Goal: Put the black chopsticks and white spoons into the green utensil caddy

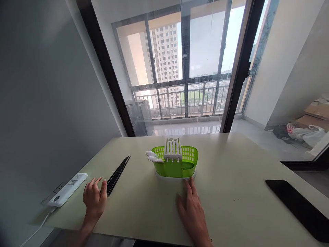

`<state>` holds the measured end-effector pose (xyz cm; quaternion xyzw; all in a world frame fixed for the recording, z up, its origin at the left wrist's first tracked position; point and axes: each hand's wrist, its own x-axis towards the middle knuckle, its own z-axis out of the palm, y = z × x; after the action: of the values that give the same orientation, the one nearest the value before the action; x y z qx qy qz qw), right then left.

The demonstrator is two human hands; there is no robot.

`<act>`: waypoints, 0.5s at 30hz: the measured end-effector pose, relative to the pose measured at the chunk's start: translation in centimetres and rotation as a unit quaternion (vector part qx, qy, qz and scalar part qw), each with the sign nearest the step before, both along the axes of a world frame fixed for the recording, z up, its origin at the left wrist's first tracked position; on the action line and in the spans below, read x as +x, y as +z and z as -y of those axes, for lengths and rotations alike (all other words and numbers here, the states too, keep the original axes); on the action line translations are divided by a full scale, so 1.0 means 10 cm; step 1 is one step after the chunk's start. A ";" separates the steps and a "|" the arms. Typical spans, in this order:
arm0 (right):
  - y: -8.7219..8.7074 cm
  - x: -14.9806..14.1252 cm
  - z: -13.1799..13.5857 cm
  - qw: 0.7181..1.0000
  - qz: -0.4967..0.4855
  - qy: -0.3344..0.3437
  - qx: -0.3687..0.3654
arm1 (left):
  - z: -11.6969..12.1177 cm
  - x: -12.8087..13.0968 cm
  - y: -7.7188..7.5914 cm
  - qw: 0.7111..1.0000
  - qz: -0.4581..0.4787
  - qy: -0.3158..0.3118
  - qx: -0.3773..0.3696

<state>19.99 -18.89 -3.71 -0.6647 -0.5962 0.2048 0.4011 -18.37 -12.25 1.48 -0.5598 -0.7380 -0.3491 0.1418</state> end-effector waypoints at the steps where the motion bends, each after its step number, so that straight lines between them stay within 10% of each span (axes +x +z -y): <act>1: 0.00 0.00 0.00 1.000 0.000 -0.001 -0.001 | 0.02 0.03 -0.02 1.000 0.005 0.019 -0.004; 9: -0.01 0.00 -0.01 1.000 -0.003 -0.008 0.009 | 0.31 0.11 -0.11 0.995 0.084 0.055 0.016; 15: -0.01 0.01 0.00 1.000 -0.007 -0.001 0.017 | 0.10 0.13 -0.19 0.993 0.072 0.086 0.022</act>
<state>20.04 -18.90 -3.80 -0.6568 -0.5963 0.1986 0.4167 -17.10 -13.28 -0.38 -0.4642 -0.7839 -0.3911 0.1303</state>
